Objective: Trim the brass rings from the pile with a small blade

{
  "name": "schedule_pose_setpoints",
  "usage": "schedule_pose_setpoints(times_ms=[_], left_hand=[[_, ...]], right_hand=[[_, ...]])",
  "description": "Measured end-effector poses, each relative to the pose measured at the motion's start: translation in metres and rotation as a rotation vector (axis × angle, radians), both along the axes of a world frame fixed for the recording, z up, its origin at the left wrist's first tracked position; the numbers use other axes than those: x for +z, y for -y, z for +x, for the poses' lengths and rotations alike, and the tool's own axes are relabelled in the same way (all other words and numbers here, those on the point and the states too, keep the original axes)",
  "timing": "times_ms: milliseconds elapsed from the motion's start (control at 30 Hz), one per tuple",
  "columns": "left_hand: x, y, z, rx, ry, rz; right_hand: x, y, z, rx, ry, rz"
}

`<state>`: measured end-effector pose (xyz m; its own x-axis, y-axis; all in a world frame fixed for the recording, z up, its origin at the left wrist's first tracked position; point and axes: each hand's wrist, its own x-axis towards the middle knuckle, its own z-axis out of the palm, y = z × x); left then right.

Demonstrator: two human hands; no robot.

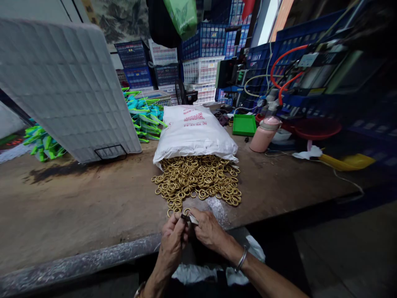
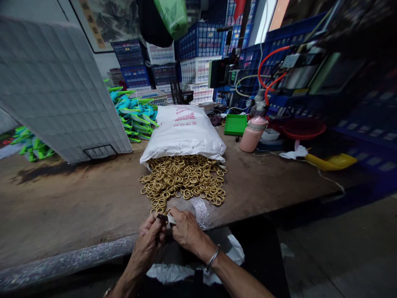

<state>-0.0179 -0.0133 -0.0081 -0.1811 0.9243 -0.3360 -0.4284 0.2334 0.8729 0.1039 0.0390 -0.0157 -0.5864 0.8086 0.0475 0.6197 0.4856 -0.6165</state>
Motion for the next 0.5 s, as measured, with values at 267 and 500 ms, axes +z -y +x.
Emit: schedule_pose_setpoints(times_ms=[267,500], left_hand=[[-0.009,0.006,-0.006,0.002,-0.005,-0.007],[0.009,0.024,-0.017,0.019,0.158,-0.048]], right_hand=[[0.003,-0.005,-0.011,-0.059,0.26,0.098],[0.0,-0.025,-0.003,-0.115,0.273,0.1]])
